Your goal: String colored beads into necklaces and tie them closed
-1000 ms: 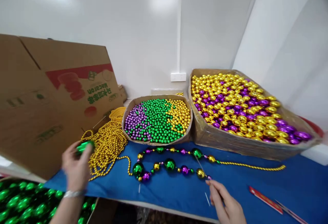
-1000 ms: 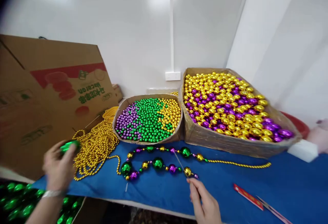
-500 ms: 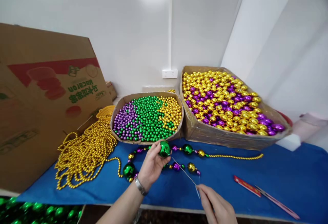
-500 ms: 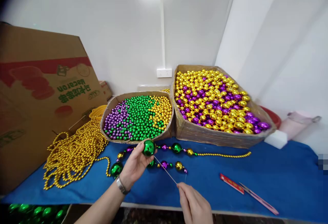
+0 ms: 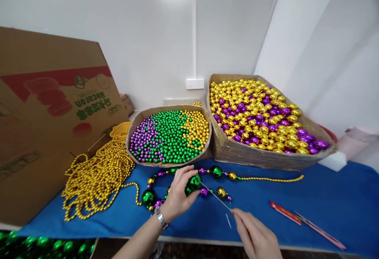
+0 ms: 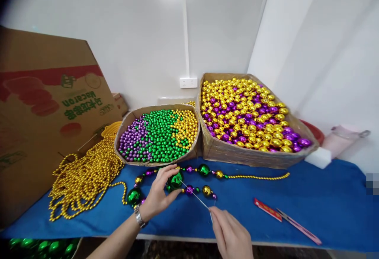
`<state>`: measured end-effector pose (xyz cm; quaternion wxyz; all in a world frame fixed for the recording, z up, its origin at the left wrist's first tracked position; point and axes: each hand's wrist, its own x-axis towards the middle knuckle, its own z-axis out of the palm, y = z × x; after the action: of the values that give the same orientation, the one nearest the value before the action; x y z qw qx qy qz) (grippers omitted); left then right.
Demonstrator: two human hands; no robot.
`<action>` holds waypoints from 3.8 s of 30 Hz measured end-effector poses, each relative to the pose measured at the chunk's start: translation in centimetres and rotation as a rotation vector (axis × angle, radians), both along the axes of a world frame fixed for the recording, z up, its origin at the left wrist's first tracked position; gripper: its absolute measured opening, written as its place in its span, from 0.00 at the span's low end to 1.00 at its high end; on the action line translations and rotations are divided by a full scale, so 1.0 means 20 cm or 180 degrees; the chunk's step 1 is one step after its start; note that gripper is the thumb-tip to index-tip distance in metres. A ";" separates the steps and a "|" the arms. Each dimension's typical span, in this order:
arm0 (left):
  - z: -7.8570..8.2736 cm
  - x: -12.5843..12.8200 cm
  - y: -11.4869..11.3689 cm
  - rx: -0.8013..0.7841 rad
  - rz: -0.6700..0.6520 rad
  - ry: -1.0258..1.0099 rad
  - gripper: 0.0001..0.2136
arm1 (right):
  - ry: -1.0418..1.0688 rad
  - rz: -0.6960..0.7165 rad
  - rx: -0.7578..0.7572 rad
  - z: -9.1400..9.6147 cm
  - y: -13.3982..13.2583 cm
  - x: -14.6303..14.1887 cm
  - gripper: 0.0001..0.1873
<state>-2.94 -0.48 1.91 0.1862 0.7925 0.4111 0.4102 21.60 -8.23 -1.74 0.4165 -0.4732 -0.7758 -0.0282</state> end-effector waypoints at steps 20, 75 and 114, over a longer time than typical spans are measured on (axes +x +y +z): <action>0.07 0.00 0.01 -0.0954 -0.0924 -0.0195 0.30 | -0.1110 -0.0373 0.0262 0.01 0.03 0.06 0.17; 0.08 0.04 0.74 -0.0831 0.1042 0.0724 0.10 | 0.0600 -0.0366 -0.0598 -0.07 0.05 0.01 0.15; -0.09 0.48 0.06 -0.2275 -0.0645 -0.1619 0.13 | 0.0441 -0.0540 -0.1160 -0.19 0.03 0.17 0.14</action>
<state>6.57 0.75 0.12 0.5826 0.5887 0.3884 0.4039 25.04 -7.55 -5.57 0.3724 -0.6052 -0.6949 0.1102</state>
